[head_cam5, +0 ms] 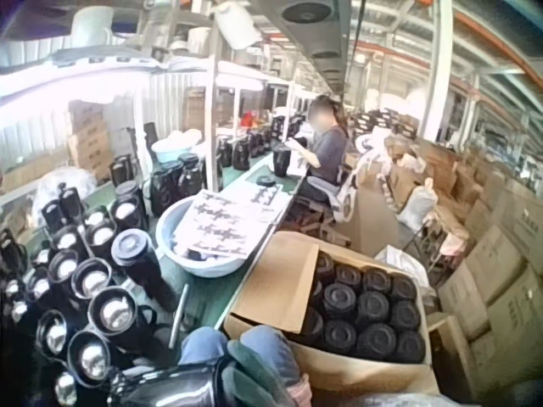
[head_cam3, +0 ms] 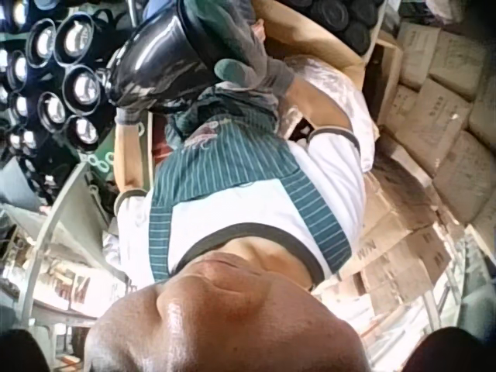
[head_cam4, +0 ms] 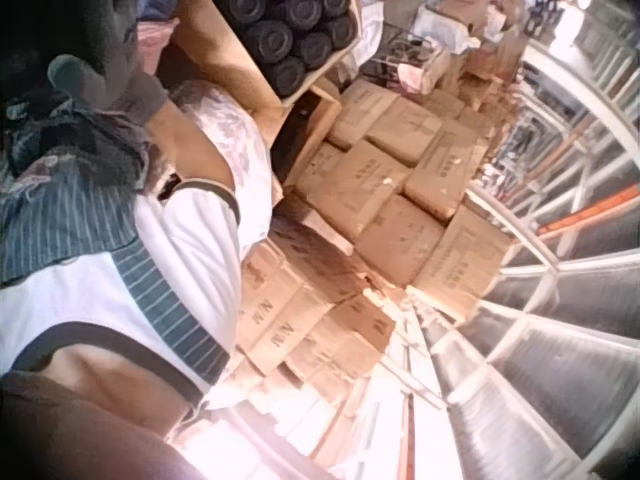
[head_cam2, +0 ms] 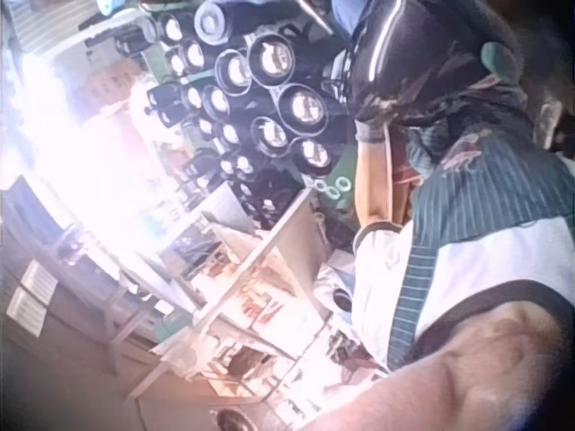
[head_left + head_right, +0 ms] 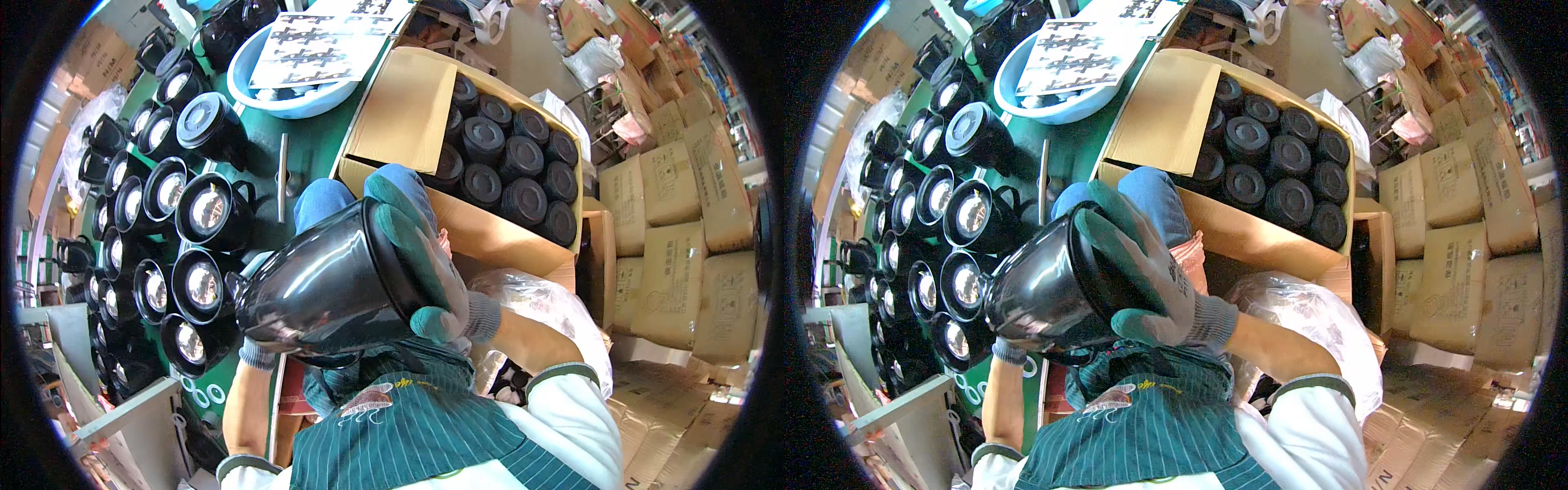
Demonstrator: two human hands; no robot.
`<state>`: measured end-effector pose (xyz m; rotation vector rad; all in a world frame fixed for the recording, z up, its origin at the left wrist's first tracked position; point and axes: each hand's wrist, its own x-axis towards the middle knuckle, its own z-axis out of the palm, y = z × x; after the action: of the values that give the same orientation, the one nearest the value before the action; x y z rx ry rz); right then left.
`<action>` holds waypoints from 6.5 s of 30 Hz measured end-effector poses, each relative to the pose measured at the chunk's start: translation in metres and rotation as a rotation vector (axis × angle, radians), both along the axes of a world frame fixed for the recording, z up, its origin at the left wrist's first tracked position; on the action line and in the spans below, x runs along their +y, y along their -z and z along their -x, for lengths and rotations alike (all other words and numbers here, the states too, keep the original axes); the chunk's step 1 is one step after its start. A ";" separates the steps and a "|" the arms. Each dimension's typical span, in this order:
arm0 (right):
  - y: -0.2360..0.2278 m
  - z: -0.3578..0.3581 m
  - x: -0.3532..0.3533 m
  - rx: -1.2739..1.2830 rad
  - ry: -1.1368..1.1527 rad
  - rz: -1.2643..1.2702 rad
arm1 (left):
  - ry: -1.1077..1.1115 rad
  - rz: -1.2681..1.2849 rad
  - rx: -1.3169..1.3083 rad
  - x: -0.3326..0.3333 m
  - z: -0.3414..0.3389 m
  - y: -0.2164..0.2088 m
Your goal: The person assembles black kettles by inserting a metal rod into the base and attaching a lid. They handle each kettle one at a time, placing finished units on a nearby table.
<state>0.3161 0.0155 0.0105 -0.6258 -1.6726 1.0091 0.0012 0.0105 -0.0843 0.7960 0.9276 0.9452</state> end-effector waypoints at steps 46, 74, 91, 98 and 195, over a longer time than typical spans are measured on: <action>0.121 0.030 0.037 0.542 -0.056 0.768 | 0.802 -0.546 1.280 0.084 -0.076 -0.128; 0.083 0.022 0.024 0.825 -0.248 0.872 | 0.189 -0.498 0.711 0.065 -0.062 -0.078; 0.049 0.005 0.029 0.093 -0.529 0.202 | 0.531 -0.935 0.731 0.116 -0.079 -0.051; 0.006 0.048 0.007 -0.528 -0.480 -0.365 | 0.727 -0.853 0.476 0.145 -0.162 -0.011; 0.110 0.070 0.205 0.764 -0.320 1.115 | -0.310 -0.996 1.793 0.609 0.075 -0.117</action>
<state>0.2465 0.2205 -0.0996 -0.5346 -0.4338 2.1028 -0.0739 0.6190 0.0328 2.5887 2.1461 0.7494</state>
